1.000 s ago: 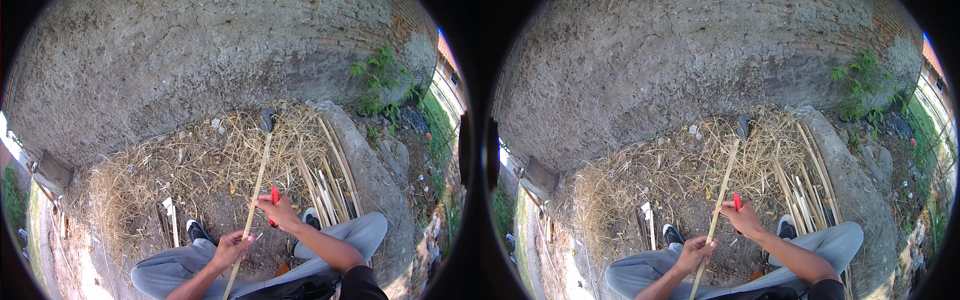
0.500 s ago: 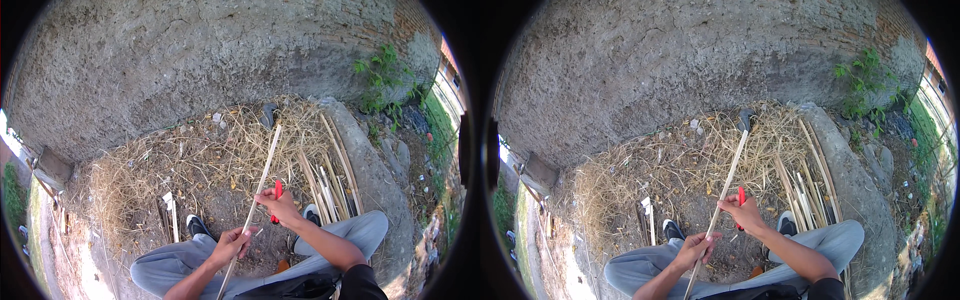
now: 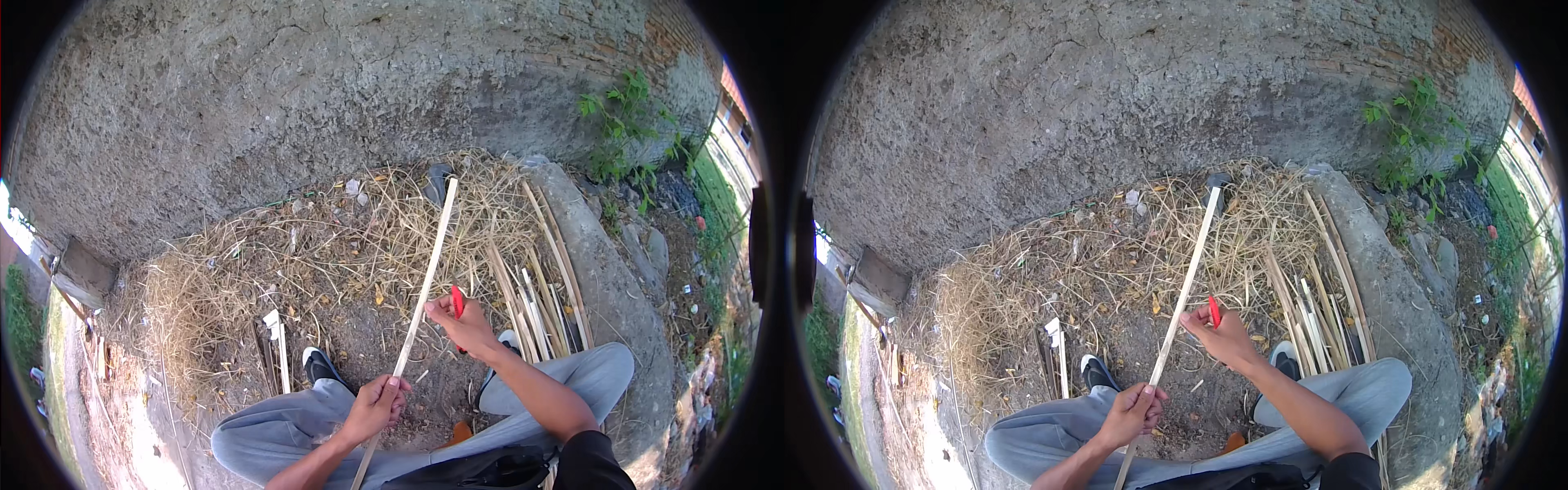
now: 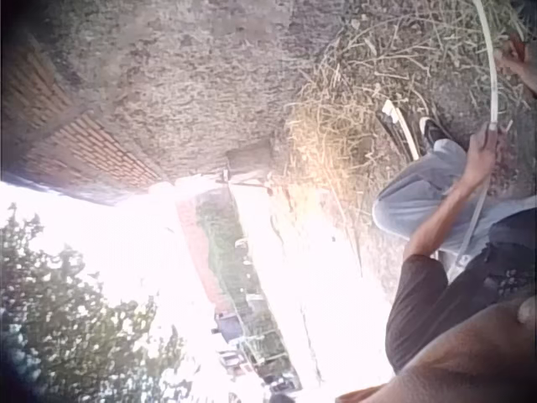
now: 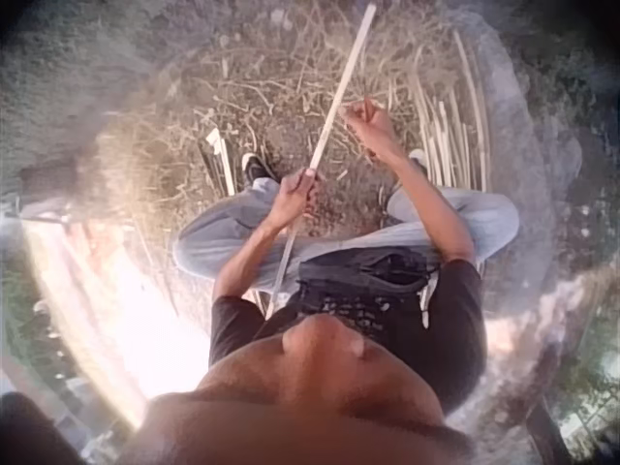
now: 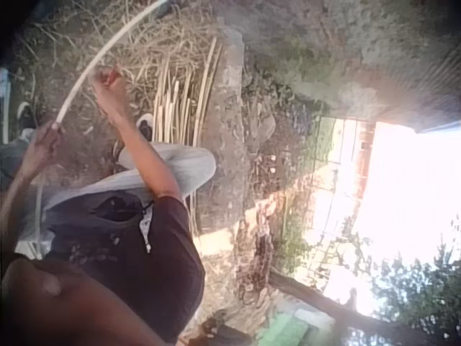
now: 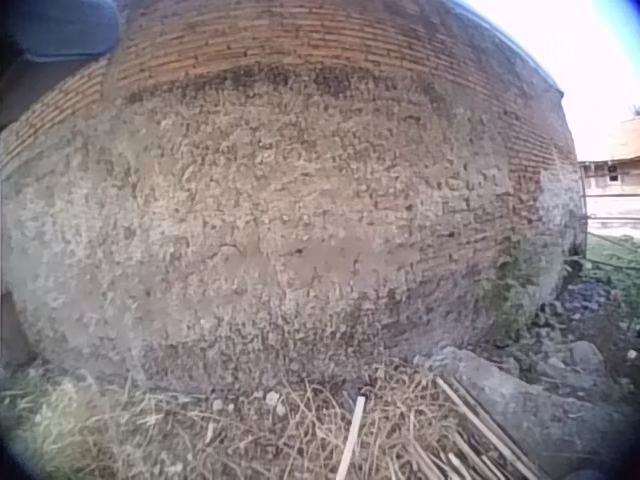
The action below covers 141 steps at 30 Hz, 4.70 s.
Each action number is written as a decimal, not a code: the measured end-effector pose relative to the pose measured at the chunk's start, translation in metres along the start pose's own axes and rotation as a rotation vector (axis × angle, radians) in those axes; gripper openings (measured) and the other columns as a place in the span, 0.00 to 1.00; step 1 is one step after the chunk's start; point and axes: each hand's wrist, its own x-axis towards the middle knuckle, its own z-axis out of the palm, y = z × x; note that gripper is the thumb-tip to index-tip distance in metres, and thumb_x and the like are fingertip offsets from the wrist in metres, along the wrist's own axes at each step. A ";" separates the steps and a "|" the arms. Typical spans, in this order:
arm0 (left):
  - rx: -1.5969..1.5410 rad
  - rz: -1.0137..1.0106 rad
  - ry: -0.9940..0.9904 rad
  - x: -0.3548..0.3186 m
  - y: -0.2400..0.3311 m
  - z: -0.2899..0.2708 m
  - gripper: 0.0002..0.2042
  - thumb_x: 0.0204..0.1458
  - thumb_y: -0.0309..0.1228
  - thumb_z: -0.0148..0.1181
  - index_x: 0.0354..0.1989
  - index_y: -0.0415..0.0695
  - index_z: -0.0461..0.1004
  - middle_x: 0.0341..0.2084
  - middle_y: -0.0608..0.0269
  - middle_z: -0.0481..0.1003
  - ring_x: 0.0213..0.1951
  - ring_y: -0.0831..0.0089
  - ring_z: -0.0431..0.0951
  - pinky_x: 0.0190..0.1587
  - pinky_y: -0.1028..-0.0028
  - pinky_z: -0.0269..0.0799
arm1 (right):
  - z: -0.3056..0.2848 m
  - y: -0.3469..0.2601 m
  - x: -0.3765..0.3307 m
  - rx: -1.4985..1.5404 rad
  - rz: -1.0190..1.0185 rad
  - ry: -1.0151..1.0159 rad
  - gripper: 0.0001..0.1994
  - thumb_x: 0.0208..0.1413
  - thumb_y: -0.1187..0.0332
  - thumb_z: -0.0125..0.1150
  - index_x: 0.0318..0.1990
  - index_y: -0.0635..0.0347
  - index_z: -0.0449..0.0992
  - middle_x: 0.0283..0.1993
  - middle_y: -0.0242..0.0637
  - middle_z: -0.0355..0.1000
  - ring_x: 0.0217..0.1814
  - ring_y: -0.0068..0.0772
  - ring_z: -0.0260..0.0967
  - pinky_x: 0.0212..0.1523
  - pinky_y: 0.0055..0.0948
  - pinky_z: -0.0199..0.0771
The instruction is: The person holds a wooden stick and shaves down its length using a utility knife.
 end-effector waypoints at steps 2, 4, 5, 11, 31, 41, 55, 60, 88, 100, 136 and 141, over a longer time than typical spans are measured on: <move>0.127 0.071 0.074 0.002 -0.002 0.004 0.14 0.67 0.37 0.42 0.42 0.37 0.68 0.20 0.70 0.65 0.17 0.84 0.62 0.19 0.80 0.60 | 0.000 0.011 -0.006 -0.336 -0.141 -0.035 0.15 0.56 0.58 0.64 0.27 0.62 0.77 0.21 0.37 0.73 0.15 0.29 0.64 0.19 0.35 0.63; 0.251 0.140 0.157 0.003 -0.008 0.005 0.14 0.67 0.36 0.42 0.41 0.37 0.69 0.19 0.70 0.65 0.18 0.84 0.62 0.20 0.79 0.61 | 0.010 0.004 -0.017 -0.604 -0.222 -0.046 0.16 0.55 0.58 0.62 0.25 0.62 0.77 0.21 0.42 0.74 0.18 0.39 0.68 0.22 0.39 0.67; 0.355 0.212 0.211 0.005 -0.012 0.004 0.14 0.67 0.35 0.42 0.40 0.36 0.70 0.19 0.69 0.66 0.19 0.83 0.64 0.22 0.77 0.62 | 0.017 0.000 -0.023 -0.869 -0.305 -0.051 0.16 0.54 0.57 0.61 0.24 0.63 0.77 0.21 0.48 0.74 0.21 0.48 0.72 0.25 0.43 0.71; 0.535 0.297 0.254 0.010 -0.015 0.003 0.15 0.68 0.37 0.41 0.40 0.37 0.70 0.19 0.73 0.63 0.21 0.87 0.61 0.23 0.82 0.60 | 0.023 -0.002 -0.033 -1.055 -0.162 -0.135 0.15 0.53 0.58 0.56 0.29 0.61 0.80 0.22 0.54 0.74 0.28 0.59 0.74 0.34 0.50 0.75; -0.469 -0.211 -0.167 0.026 -0.005 -0.006 0.18 0.67 0.48 0.37 0.28 0.51 0.59 0.14 0.75 0.49 0.13 0.83 0.47 0.13 0.78 0.42 | 0.023 -0.006 -0.031 -1.222 -0.098 -0.166 0.09 0.51 0.69 0.54 0.34 0.61 0.79 0.28 0.53 0.76 0.34 0.54 0.78 0.36 0.49 0.75; -0.292 -0.186 0.021 0.019 0.000 0.013 0.18 0.67 0.47 0.37 0.26 0.51 0.56 0.13 0.75 0.49 0.12 0.83 0.46 0.11 0.77 0.40 | 0.023 0.003 -0.034 -1.240 -0.157 -0.126 0.12 0.50 0.67 0.55 0.39 0.52 0.82 0.27 0.51 0.76 0.32 0.52 0.77 0.34 0.48 0.76; -0.155 -0.150 0.113 0.008 0.005 0.034 0.18 0.67 0.45 0.35 0.25 0.49 0.54 0.12 0.72 0.47 0.11 0.82 0.44 0.12 0.75 0.38 | 0.021 0.025 -0.027 -1.333 -0.229 -0.110 0.08 0.52 0.69 0.52 0.29 0.60 0.78 0.26 0.49 0.77 0.31 0.49 0.78 0.32 0.47 0.77; -0.119 -0.169 0.164 0.007 0.003 0.036 0.17 0.66 0.44 0.36 0.26 0.48 0.54 0.12 0.72 0.48 0.11 0.82 0.45 0.12 0.76 0.39 | 0.019 0.034 -0.024 -1.370 -0.281 -0.107 0.11 0.51 0.69 0.53 0.37 0.64 0.79 0.26 0.49 0.77 0.29 0.48 0.79 0.29 0.45 0.77; -0.104 -0.285 0.025 -0.021 0.001 0.041 0.18 0.67 0.44 0.37 0.26 0.48 0.55 0.12 0.73 0.48 0.11 0.82 0.46 0.12 0.76 0.40 | -0.036 0.031 0.026 -1.282 -0.289 0.268 0.06 0.48 0.73 0.53 0.27 0.63 0.77 0.21 0.51 0.74 0.25 0.54 0.76 0.27 0.49 0.75; 0.041 -0.284 0.083 -0.036 -0.011 0.036 0.18 0.67 0.44 0.38 0.26 0.47 0.57 0.11 0.72 0.51 0.11 0.82 0.49 0.13 0.75 0.43 | -0.052 0.030 0.035 -1.268 -0.203 0.299 0.07 0.47 0.73 0.54 0.26 0.63 0.78 0.24 0.55 0.75 0.28 0.56 0.76 0.30 0.51 0.76; 0.168 -0.387 0.253 -0.052 0.001 0.020 0.18 0.64 0.49 0.43 0.25 0.51 0.61 0.11 0.74 0.56 0.10 0.81 0.55 0.10 0.78 0.47 | -0.150 0.091 0.090 -1.232 0.268 0.505 0.12 0.47 0.62 0.65 0.33 0.64 0.80 0.34 0.53 0.77 0.40 0.52 0.77 0.43 0.45 0.77; -0.093 -0.382 0.044 -0.035 0.023 -0.005 0.18 0.67 0.43 0.38 0.27 0.46 0.57 0.12 0.72 0.52 0.11 0.82 0.49 0.13 0.75 0.44 | -0.109 0.075 0.093 -1.022 0.369 0.270 0.16 0.48 0.59 0.65 0.35 0.65 0.78 0.37 0.52 0.77 0.42 0.49 0.77 0.43 0.42 0.76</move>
